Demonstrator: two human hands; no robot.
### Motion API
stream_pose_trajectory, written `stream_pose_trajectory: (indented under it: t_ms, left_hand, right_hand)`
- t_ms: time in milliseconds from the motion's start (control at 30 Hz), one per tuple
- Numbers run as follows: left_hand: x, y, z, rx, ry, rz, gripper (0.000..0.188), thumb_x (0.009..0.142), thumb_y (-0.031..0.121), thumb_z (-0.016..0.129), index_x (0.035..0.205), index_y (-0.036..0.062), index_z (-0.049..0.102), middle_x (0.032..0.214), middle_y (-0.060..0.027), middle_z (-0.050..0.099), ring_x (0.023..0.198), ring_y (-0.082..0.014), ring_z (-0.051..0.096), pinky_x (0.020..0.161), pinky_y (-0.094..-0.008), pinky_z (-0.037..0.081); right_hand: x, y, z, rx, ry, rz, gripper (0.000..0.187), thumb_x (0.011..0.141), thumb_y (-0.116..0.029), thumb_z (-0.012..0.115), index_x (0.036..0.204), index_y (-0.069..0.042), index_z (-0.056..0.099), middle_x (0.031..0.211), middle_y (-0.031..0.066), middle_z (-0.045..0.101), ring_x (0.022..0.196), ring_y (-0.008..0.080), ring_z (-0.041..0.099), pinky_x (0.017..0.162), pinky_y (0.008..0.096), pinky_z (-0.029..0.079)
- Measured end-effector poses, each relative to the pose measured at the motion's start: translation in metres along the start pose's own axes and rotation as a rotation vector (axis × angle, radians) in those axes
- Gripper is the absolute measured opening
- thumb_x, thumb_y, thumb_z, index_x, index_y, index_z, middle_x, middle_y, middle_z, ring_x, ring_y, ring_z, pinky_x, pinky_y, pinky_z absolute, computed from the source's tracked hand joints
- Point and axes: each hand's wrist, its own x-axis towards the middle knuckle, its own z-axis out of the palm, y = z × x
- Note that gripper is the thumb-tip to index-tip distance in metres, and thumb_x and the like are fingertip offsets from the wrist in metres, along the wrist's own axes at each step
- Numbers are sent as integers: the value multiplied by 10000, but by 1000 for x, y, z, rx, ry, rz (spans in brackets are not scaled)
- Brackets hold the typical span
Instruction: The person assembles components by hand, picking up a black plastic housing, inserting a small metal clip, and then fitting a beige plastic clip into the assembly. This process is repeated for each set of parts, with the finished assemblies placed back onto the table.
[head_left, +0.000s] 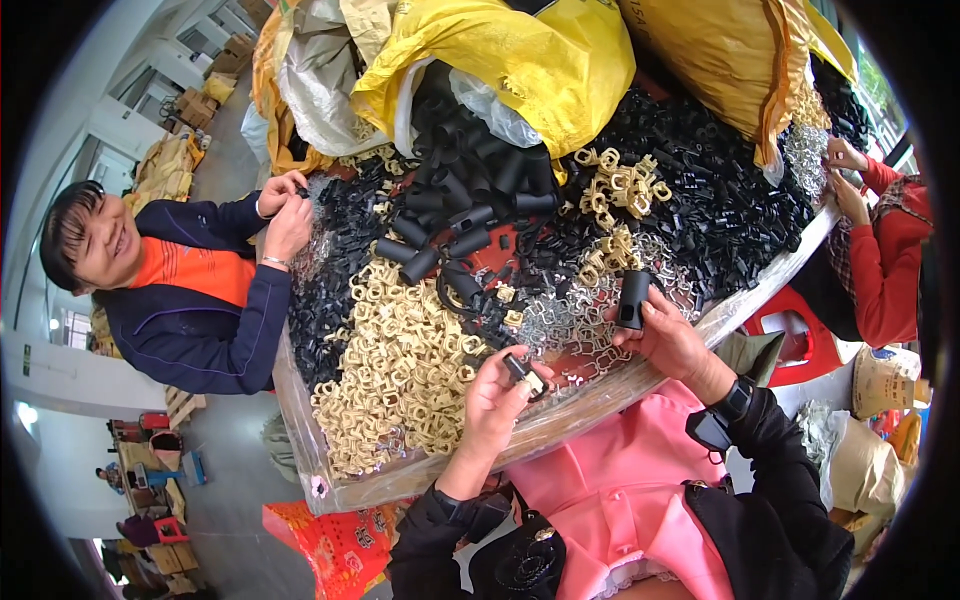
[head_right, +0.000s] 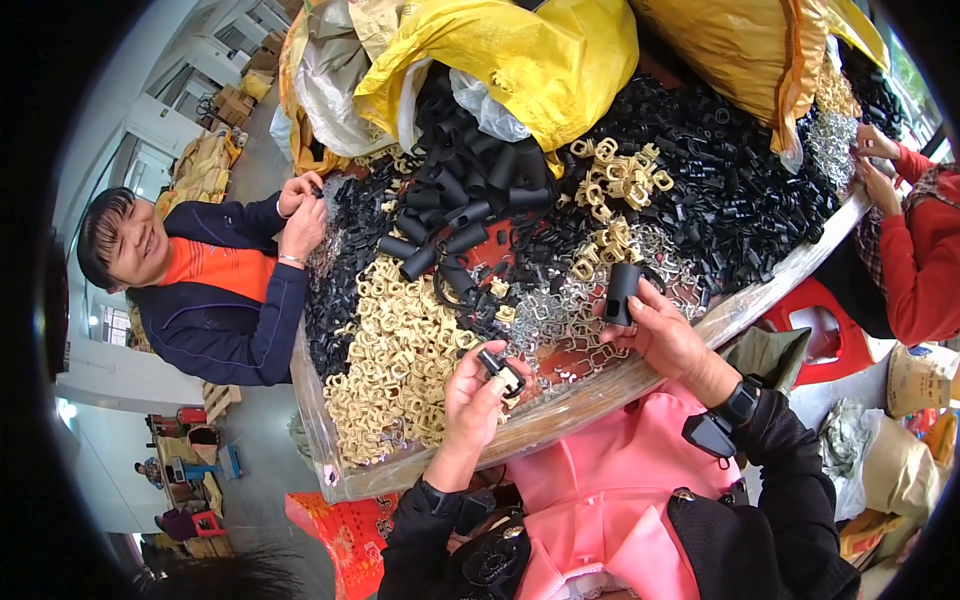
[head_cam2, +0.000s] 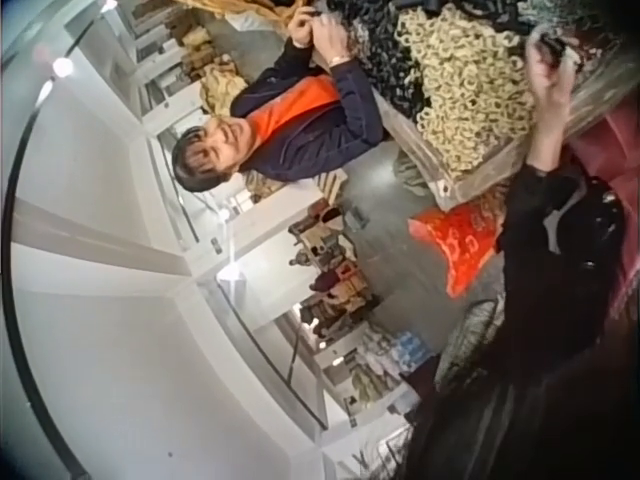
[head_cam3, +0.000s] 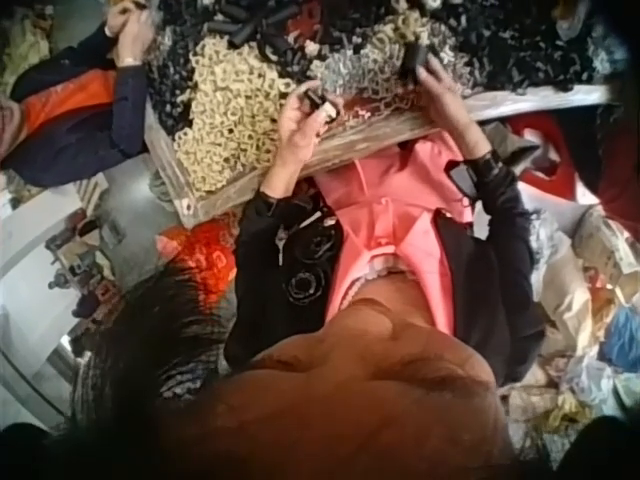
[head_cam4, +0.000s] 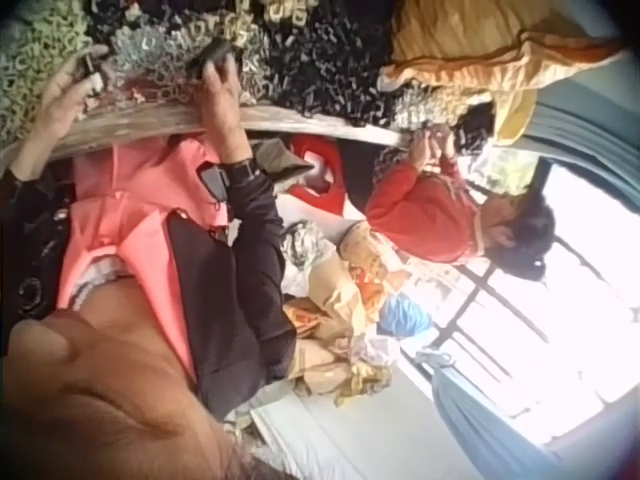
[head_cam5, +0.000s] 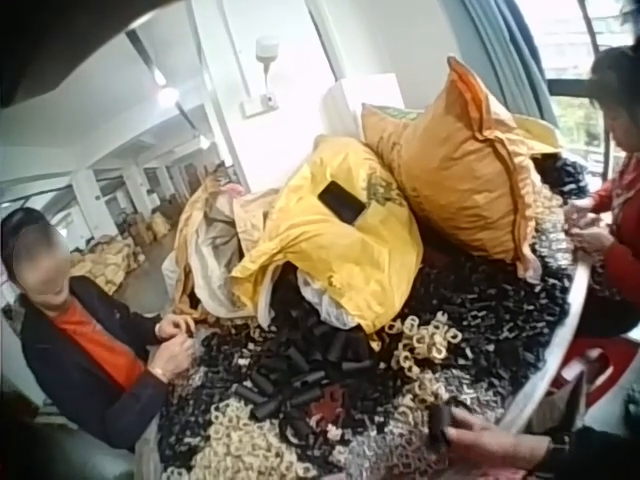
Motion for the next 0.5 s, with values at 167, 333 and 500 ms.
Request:
stream_pose_trajectory:
  t_ms: [167,333,500]
  left_hand:
    - [2,10,13,-65,-36,42,462,772,61,557,1194,19,375,1019,-155,525,893,-196,541,784,-306,441]
    - [10,34,27,281,-206,203,441,770,38,568,1173,1,393,1033,-118,503,904,-174,530,804,-287,432]
    - [11,21,19,509,-145,266,400,769,50,583,1137,-5,437,1026,-105,501,890,-164,529,787,-259,431]
  right_hand:
    - [6,10,-24,-777,143,-330,373,843,-175,500,1161,-43,358,927,104,529,671,174,532,652,266,442]
    - [-4,0,-21,-1472,212,-389,392,797,-152,562,1118,-6,391,864,103,511,638,184,504,590,272,419]
    - [2,2,-16,-1485,240,-516,434,756,-157,601,1111,0,409,881,112,512,626,188,498,542,290,404]
